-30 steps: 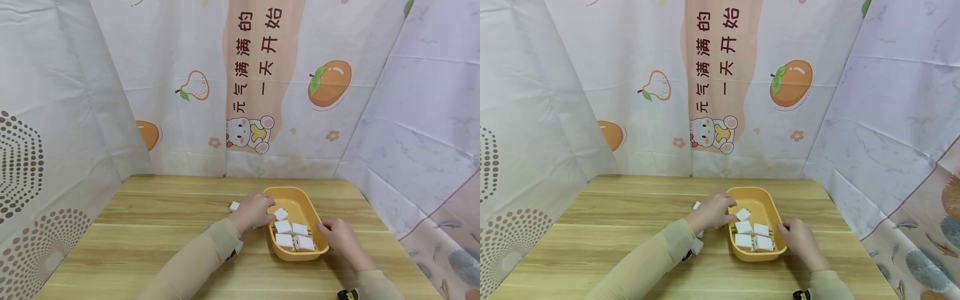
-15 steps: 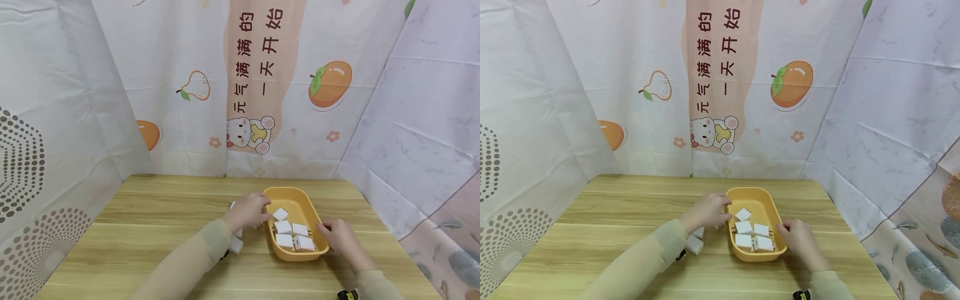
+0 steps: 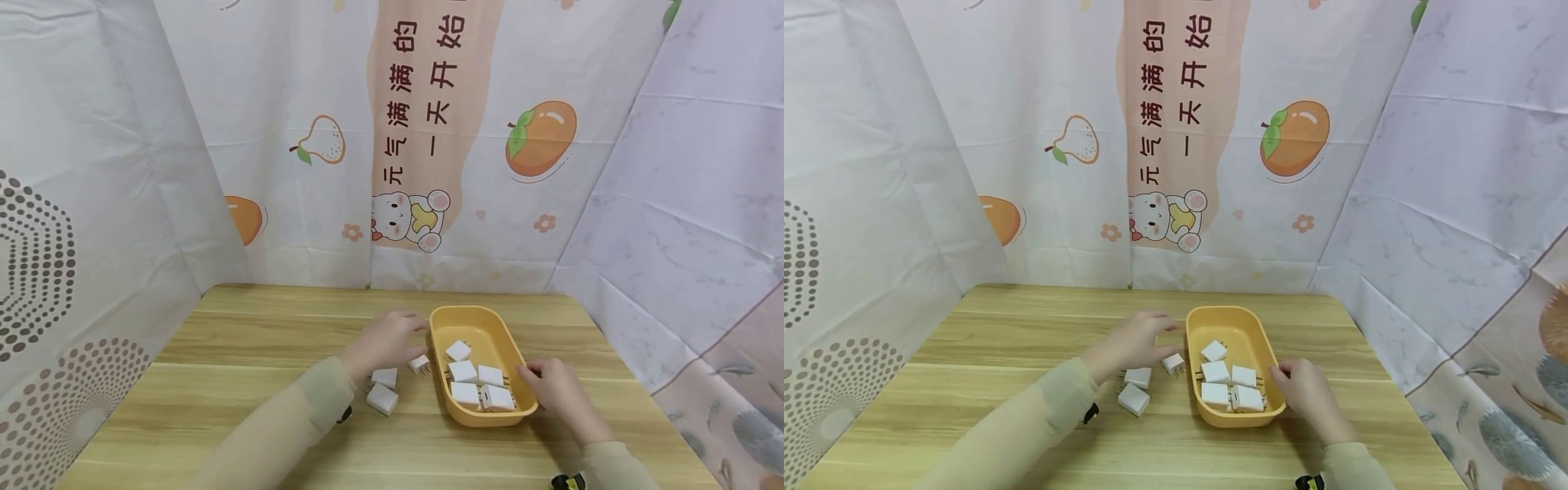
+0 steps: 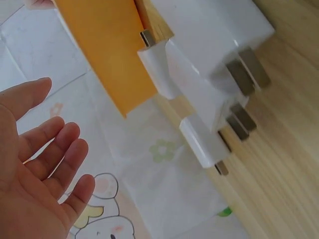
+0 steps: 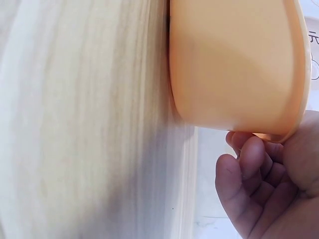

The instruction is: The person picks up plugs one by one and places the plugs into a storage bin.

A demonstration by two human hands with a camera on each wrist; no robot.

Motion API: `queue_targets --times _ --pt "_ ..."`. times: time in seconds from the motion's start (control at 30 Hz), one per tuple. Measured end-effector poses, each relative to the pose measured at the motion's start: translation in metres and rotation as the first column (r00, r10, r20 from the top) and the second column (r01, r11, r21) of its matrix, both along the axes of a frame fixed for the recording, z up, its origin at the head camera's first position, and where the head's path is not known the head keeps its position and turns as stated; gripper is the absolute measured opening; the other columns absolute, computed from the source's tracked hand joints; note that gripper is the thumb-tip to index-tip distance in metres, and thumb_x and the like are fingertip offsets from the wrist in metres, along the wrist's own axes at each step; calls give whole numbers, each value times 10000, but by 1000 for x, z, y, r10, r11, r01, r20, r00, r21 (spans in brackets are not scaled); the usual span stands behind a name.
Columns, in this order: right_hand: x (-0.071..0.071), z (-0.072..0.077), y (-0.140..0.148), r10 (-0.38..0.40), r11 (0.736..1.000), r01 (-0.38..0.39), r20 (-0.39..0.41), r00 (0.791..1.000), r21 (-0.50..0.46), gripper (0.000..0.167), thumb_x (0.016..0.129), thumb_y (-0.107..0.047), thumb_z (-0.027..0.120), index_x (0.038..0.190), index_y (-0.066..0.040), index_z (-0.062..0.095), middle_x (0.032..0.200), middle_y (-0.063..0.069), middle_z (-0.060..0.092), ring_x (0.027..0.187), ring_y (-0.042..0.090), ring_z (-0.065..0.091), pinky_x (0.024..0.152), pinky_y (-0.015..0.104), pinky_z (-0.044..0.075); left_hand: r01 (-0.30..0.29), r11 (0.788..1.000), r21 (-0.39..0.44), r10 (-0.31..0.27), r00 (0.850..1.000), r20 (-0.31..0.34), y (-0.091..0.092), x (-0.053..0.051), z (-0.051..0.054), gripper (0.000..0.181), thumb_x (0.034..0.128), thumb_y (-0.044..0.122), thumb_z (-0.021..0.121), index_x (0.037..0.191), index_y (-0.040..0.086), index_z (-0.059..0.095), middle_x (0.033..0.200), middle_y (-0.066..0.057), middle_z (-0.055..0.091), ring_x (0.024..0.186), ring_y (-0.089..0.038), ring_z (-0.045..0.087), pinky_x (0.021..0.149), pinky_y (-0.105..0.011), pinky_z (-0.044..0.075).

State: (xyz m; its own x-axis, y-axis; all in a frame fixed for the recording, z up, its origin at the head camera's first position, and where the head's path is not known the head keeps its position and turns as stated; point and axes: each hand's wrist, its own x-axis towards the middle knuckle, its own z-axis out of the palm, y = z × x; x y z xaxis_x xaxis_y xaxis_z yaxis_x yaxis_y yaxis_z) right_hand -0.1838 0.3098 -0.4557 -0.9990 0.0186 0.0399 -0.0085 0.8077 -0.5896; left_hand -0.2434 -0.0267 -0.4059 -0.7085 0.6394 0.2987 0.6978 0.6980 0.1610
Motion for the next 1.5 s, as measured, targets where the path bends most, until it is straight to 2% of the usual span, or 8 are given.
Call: queue_targets --times 0.2,0.43,0.67,0.83,1.03,1.3,1.5 --pt "0 0 0 -1 1000 1 6 1000 5 220 1001 -237 637 926 -71 760 722 34 646 539 159 560 464 321 486 17 1000 12 -17 1000 11 -15 5 6 411 921 360 747 1277 156 712 1259 -33 679 1172 -225 626 1038 -425 458" --pt "-1 0 0 -3 1000 3 10 1000 -6 222 1002 -232 633 926 -63 756 738 47 651 557 161 570 468 327 495 -20 1000 21 19 997 76 -35 7 3 433 921 357 743 1301 158 692 1285 -17 658 1205 -219 601 1030 -405 466" --pt "-1 0 0 5 1000 -5 -5 1000 2 219 1001 -228 635 902 -72 752 722 34 646 545 159 561 462 320 484 -11 999 38 10 999 37 -52 10 2 410 929 425 731 1240 158 719 1201 4 687 1116 -187 640 1002 -432 474" --pt "-1 0 0 9 1000 -9 -10 1000 2 222 1002 -232 636 890 -78 750 698 20 633 524 160 550 453 318 475 -3 999 50 1 999 33 -63 13 2 412 920 410 745 1236 148 718 1206 -7 690 1127 -196 636 1009 -451 470" --pt "1 0 -1 7 1000 -7 -11 1000 2 231 1001 -230 637 847 -89 736 680 23 632 511 162 550 448 319 475 -18 998 53 16 999 38 -69 14 1 392 905 401 768 1224 177 727 1191 24 687 1094 -172 642 965 -406 504" --pt "1 0 -1 7 1000 -7 -17 1000 -5 215 995 -213 641 854 -84 741 684 36 644 497 169 556 449 326 483 -16 999 39 15 999 29 -69 14 -2 380 891 363 788 1204 156 736 1158 2 693 1046 -185 654 933 -402 523" --pt "1 0 -1 12 1000 -12 -12 1000 -18 221 1003 -218 630 897 -69 754 707 42 655 511 166 566 445 329 491 -41 999 -17 42 997 63 -70 17 -3 398 907 382 752 1224 142 732 1258 -53 671 1176 -256 626 1015 -468 477"
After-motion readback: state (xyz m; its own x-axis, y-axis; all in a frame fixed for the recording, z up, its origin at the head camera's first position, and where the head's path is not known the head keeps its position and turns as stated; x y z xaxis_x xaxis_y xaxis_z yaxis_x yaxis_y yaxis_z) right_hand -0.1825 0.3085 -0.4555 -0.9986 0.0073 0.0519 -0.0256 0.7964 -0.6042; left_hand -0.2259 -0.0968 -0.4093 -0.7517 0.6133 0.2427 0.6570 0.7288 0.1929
